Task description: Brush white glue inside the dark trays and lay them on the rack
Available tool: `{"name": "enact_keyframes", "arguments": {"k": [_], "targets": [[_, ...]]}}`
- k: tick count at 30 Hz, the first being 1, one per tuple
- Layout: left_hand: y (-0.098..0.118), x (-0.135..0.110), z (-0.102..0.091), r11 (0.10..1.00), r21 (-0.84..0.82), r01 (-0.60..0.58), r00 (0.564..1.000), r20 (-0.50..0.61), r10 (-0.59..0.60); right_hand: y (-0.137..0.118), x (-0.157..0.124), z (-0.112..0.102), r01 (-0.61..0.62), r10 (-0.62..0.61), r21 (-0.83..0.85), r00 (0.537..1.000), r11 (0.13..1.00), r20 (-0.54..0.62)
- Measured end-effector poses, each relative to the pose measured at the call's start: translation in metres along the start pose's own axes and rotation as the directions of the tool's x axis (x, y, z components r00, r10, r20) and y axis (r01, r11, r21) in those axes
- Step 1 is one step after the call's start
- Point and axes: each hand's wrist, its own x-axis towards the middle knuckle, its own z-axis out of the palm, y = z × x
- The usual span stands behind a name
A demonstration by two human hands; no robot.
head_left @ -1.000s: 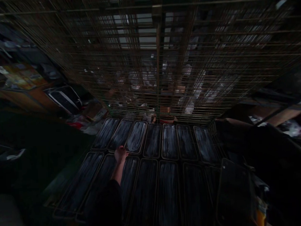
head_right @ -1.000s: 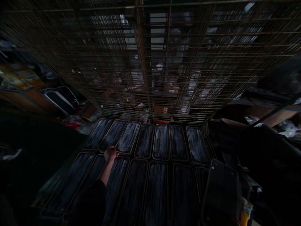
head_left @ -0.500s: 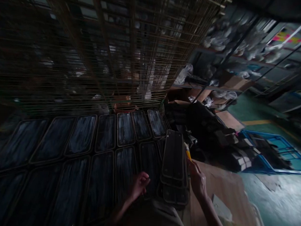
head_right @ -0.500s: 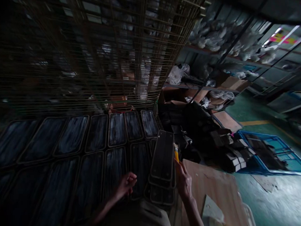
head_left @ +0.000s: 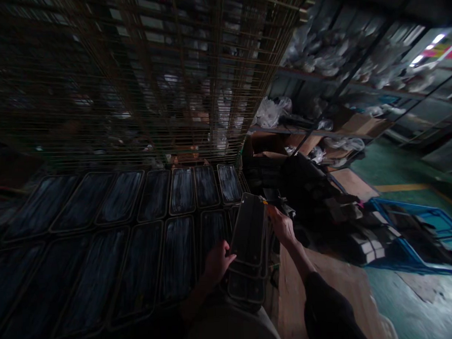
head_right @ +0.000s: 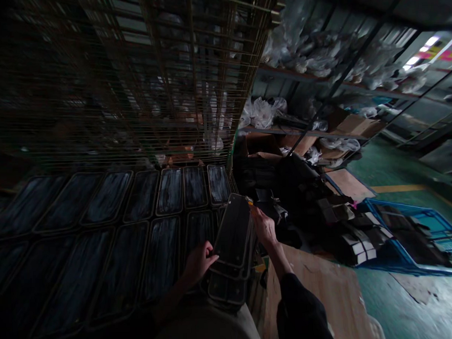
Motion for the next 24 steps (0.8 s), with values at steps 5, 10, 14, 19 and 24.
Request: {"name": "enact_keyframes", "arguments": {"k": [5,10,14,19,24], "targets": [[0.002,0.003,0.003,0.996,0.009,0.088,0.996,0.012,-0.088,0.005,0.009,-0.003,-0.001,0.001,-0.020,1.000,1.000,0.000],[-0.003,0.008,0.000,1.000,-0.023,0.019,1.000,0.007,-0.019,0.002,-0.010,-0.003,-0.032,0.033,0.017,0.999,0.999,-0.004],[-0.006,0.012,-0.009,0.987,-0.158,-0.012,0.989,0.142,0.035,-0.013,-0.036,0.000,-0.081,0.083,0.069,0.996,0.994,-0.032],[-0.012,0.013,-0.020,0.881,-0.432,0.190,0.888,0.458,0.033,-0.029,-0.071,0.004,-0.107,0.113,0.109,0.992,0.988,-0.054],[-0.017,0.006,-0.018,0.863,-0.433,0.260,0.845,0.534,0.014,-0.035,-0.095,0.009,-0.153,0.168,0.165,0.983,0.974,-0.079]]}}
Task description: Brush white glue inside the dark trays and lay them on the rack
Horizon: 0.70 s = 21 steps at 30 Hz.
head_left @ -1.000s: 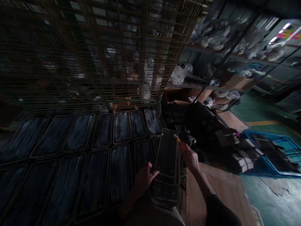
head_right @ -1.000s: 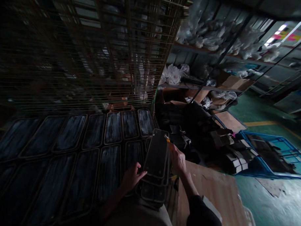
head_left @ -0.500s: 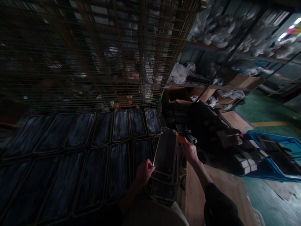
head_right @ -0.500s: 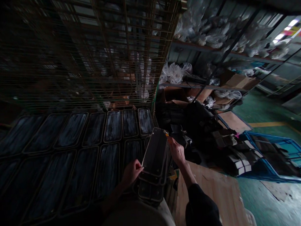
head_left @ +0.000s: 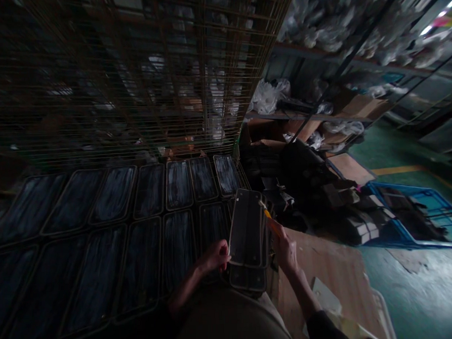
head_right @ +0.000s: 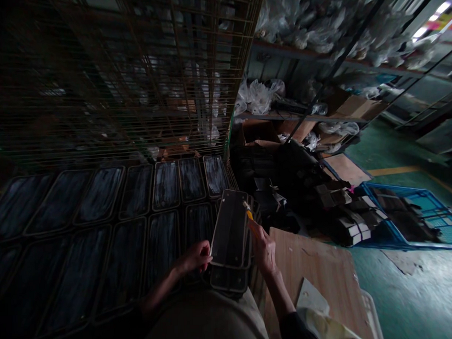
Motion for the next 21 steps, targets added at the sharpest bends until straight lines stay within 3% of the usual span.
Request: {"name": "enact_keyframes", "arguments": {"k": [5,9,11,15,18,21], "targets": [[0.001,0.001,-0.002,0.977,0.209,0.031,0.999,-0.016,-0.028,-0.005,-0.014,0.027,0.006,-0.007,-0.024,0.999,1.000,-0.035],[0.028,0.014,-0.020,0.838,0.542,-0.067,0.988,-0.084,0.133,0.002,-0.026,0.049,0.026,-0.027,-0.128,1.000,0.991,-0.006],[0.050,0.030,-0.027,0.784,0.612,-0.107,0.951,-0.168,0.261,0.007,-0.031,0.054,0.043,-0.042,-0.164,0.999,0.986,0.008],[0.088,0.078,-0.029,0.773,0.616,-0.153,0.839,-0.332,0.431,0.013,-0.035,0.055,0.063,-0.061,-0.232,0.998,0.971,0.017],[0.098,0.112,-0.022,0.760,0.628,-0.166,0.793,-0.374,0.482,0.013,-0.036,0.056,0.062,-0.062,-0.273,0.998,0.960,0.009],[0.096,0.134,-0.017,0.787,0.604,-0.126,0.777,-0.433,0.457,0.013,-0.037,0.060,0.059,-0.062,-0.276,0.998,0.959,-0.002]]}}
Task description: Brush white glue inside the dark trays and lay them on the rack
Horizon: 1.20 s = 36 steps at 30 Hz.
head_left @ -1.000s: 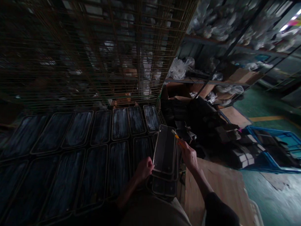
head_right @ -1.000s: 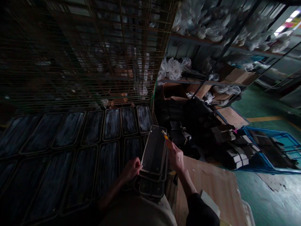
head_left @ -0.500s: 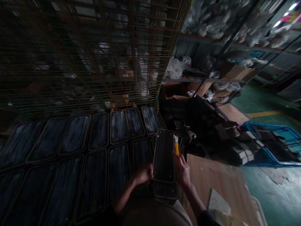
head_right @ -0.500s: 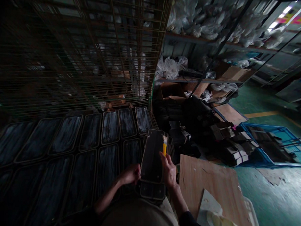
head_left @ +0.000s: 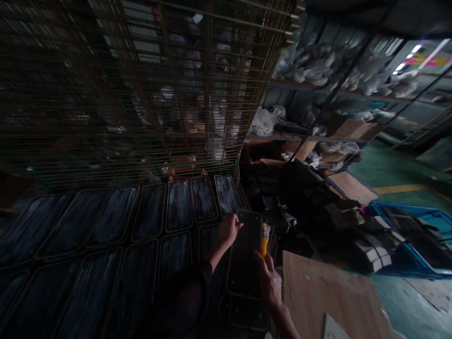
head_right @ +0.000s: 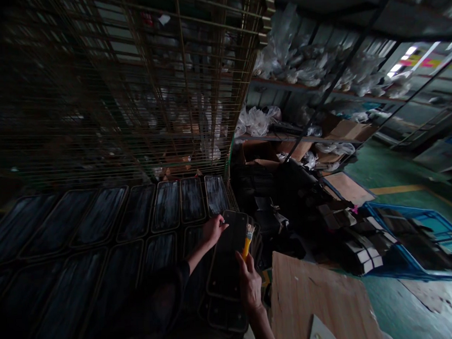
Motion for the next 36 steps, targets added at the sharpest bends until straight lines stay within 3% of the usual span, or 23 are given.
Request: {"name": "enact_keyframes", "arguments": {"k": [4,11,14,17,19,22,26,31,36], "targets": [[-0.002,0.007,0.007,0.958,-0.237,0.161,0.985,-0.026,-0.172,0.000,-0.003,0.003,0.000,0.000,0.009,1.000,1.000,0.025],[0.001,0.007,-0.011,0.821,-0.518,0.240,0.965,0.035,-0.260,0.000,-0.004,0.004,-0.003,0.006,-0.059,0.999,0.998,0.054],[-0.011,-0.020,-0.024,0.690,-0.672,0.268,0.953,0.082,-0.291,-0.002,-0.003,0.002,-0.008,0.014,-0.073,0.997,0.997,0.073],[-0.031,-0.066,-0.035,0.484,-0.798,0.359,0.922,0.221,-0.319,-0.004,-0.001,0.000,-0.017,0.027,-0.109,0.995,0.994,0.097],[-0.044,-0.099,-0.041,0.422,-0.794,0.437,0.888,0.309,-0.340,-0.004,-0.001,0.000,-0.009,0.022,-0.119,0.994,0.993,0.104],[-0.058,-0.141,-0.044,0.432,-0.756,0.492,0.866,0.374,-0.331,-0.003,-0.002,0.001,0.003,0.007,-0.115,0.996,0.993,0.090],[-0.066,-0.177,-0.039,0.495,-0.701,0.513,0.858,0.421,-0.293,-0.001,-0.004,0.004,-0.001,0.008,-0.114,0.998,0.994,0.063],[-0.065,-0.200,-0.031,0.598,-0.568,0.565,0.822,0.444,-0.356,0.000,-0.002,0.004,0.016,-0.013,-0.088,0.999,0.996,0.042],[-0.061,-0.204,-0.028,0.593,-0.510,0.623,0.782,0.402,-0.476,-0.002,0.002,-0.003,0.033,-0.033,-0.001,0.999,0.999,0.039]]}}
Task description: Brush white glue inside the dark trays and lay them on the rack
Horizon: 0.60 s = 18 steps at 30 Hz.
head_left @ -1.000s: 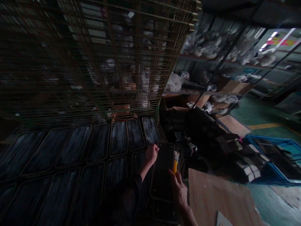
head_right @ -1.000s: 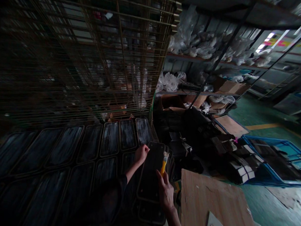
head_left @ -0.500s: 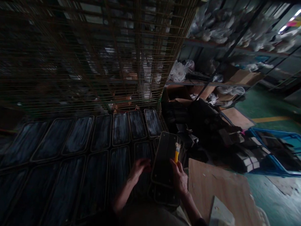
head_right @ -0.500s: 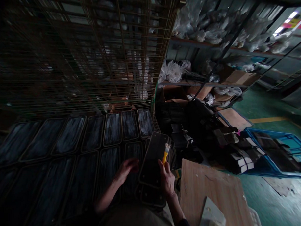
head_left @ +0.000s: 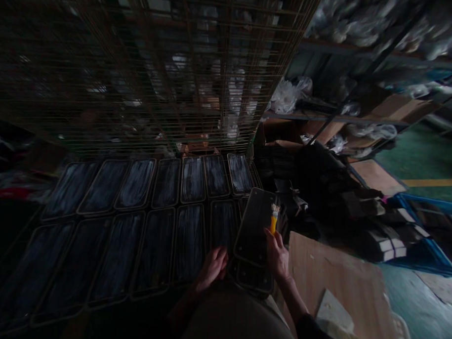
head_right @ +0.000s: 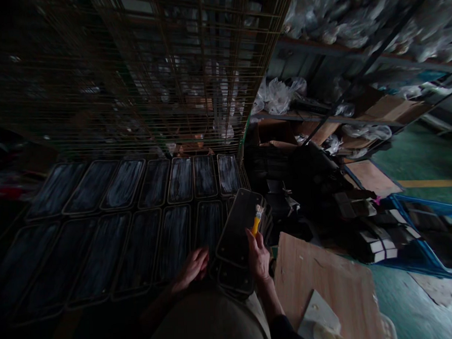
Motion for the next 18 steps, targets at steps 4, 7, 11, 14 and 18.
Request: {"name": "enact_keyframes", "arguments": {"k": [4,7,11,14,18], "targets": [[0.007,-0.001,-0.001,0.993,0.107,-0.049,0.999,0.008,0.049,0.001,0.008,-0.016,0.023,-0.024,0.106,1.000,0.994,0.003],[0.007,-0.010,-0.008,0.989,0.133,-0.058,0.987,0.157,0.036,0.005,0.018,-0.034,0.036,-0.034,0.155,0.999,0.987,-0.019],[-0.008,-0.024,-0.024,0.982,0.187,-0.035,0.967,0.254,-0.014,0.013,0.030,-0.052,0.037,-0.030,0.179,0.999,0.983,-0.043],[-0.023,-0.031,-0.034,0.950,0.297,-0.090,0.973,0.229,0.021,0.017,0.035,-0.056,0.014,-0.004,0.177,0.998,0.984,-0.055],[-0.036,-0.041,-0.042,0.823,0.535,-0.190,0.970,0.232,0.073,0.020,0.038,-0.055,0.013,0.001,0.219,0.998,0.976,-0.061]]}}
